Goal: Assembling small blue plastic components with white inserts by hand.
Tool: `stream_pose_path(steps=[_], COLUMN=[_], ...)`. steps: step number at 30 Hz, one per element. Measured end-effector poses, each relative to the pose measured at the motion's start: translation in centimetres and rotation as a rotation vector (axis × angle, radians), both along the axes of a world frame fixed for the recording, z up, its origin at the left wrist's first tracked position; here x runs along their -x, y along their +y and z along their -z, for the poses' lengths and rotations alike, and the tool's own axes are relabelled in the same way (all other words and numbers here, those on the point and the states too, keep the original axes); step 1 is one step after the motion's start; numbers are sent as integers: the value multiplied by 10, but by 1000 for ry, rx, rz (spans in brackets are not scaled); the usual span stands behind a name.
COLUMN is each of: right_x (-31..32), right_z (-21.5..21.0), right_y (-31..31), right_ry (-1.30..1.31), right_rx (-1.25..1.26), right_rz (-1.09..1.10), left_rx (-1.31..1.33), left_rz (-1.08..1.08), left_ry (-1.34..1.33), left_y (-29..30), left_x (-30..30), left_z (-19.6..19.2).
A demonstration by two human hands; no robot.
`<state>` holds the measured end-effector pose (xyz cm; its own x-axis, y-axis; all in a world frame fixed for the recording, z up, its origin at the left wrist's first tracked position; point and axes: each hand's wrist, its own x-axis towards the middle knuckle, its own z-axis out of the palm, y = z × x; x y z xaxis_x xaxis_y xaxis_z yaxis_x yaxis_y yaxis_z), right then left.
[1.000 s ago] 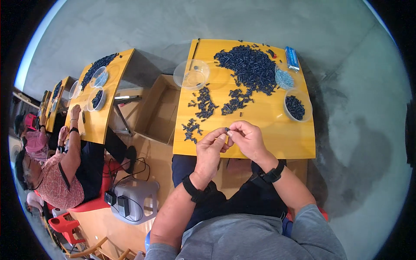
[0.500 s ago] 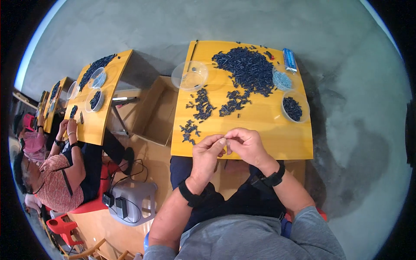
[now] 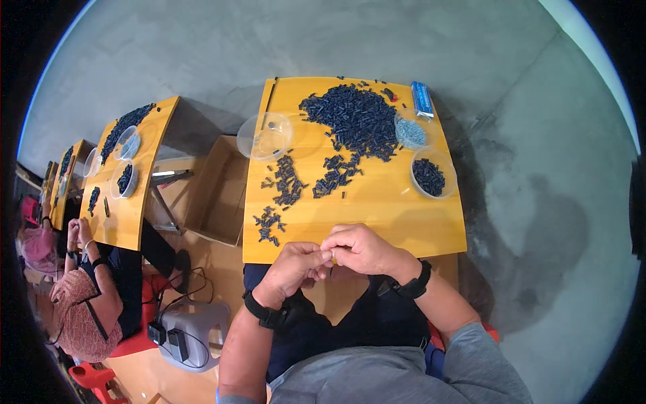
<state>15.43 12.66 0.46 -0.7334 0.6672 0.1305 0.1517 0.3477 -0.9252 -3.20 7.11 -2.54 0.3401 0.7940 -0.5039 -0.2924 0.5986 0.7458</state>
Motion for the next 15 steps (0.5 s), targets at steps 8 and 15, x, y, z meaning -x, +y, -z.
stream_pose_path(steps=[8, 15], right_x=[-18, -56], right_z=[41, 84], right_y=[40, 136], right_ry=[-74, -475], right_rx=[246, -358], right_rz=[392, 783], left_rx=[-52, -78], left_rz=[42, 103], left_ry=[138, 179], left_y=[0, -23], left_x=[3, -3], left_z=[12, 19])
